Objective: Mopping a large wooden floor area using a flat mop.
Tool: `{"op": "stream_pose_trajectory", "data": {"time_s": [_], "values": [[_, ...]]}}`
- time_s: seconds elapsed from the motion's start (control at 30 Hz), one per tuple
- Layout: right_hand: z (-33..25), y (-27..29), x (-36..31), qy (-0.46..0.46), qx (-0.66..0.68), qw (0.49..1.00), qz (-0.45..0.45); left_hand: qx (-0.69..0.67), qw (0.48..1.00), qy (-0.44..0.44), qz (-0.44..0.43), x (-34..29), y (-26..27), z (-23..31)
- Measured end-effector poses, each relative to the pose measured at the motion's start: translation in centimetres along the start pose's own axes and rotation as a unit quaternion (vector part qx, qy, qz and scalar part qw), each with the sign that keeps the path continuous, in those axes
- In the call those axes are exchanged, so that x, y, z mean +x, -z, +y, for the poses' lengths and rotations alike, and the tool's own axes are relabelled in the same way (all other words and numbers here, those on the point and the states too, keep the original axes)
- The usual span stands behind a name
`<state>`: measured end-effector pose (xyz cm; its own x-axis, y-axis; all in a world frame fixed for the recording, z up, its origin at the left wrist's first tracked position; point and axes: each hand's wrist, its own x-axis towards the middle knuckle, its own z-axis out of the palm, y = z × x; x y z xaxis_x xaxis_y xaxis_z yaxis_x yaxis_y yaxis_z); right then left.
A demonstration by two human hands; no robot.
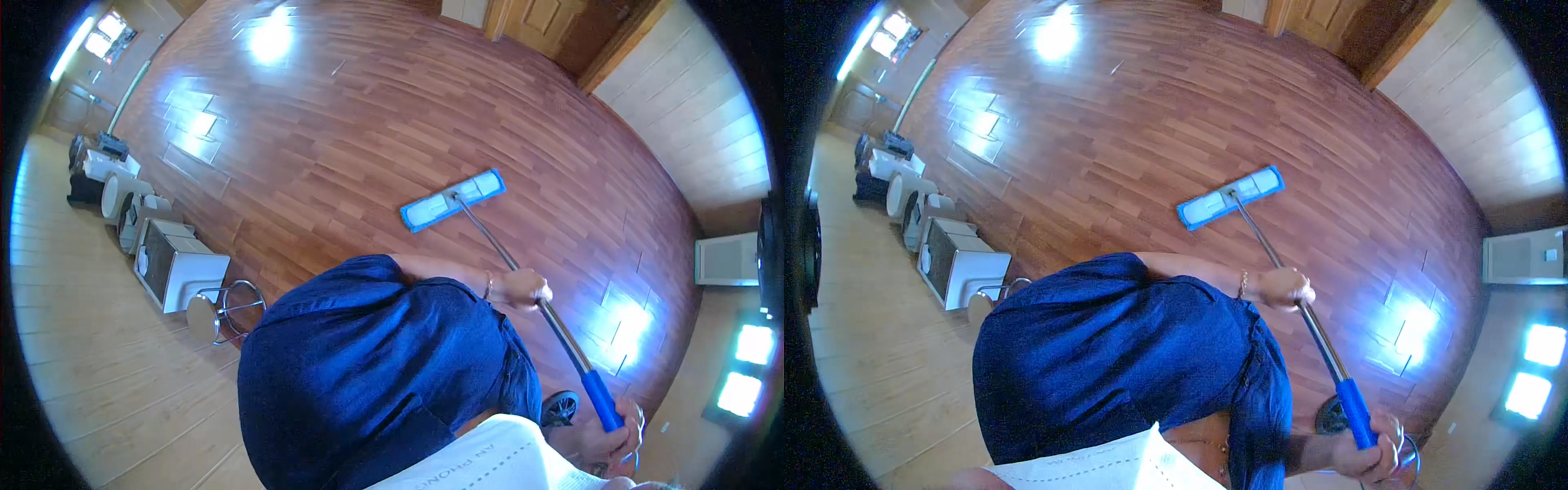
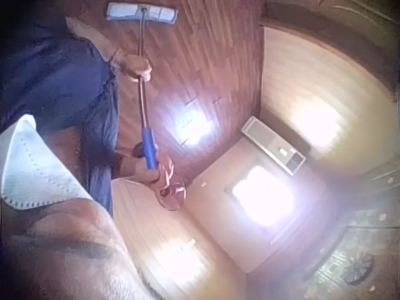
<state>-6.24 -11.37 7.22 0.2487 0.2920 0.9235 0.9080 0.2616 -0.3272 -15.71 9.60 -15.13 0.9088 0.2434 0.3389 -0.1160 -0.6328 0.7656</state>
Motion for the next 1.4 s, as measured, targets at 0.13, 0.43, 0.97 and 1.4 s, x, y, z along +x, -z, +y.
{"op": "stream_pose_trajectory", "data": {"time_s": [0.13, 0.43, 0.97, 1.4], "values": [[0.6, -5.8, -1.9, -0.050, 0.162, 0.984, -0.062, 0.068, 0.991, 0.046, 0.104, -4.0, 3.0, -3.9], [-0.6, -18.9, -6.0, -0.057, 0.407, 0.873, -0.263, 0.142, 0.923, 0.098, 0.345, -14.8, 9.5, -12.6], [-7.4, -34.3, -11.5, -0.088, 0.491, 0.664, -0.557, 0.303, 0.751, 0.426, 0.404, -37.1, 16.7, -14.9], [-9.4, -34.8, -10.7, -0.136, 0.563, 0.537, -0.614, 0.269, 0.757, 0.425, 0.417, -42.1, 14.1, -8.1]]}}
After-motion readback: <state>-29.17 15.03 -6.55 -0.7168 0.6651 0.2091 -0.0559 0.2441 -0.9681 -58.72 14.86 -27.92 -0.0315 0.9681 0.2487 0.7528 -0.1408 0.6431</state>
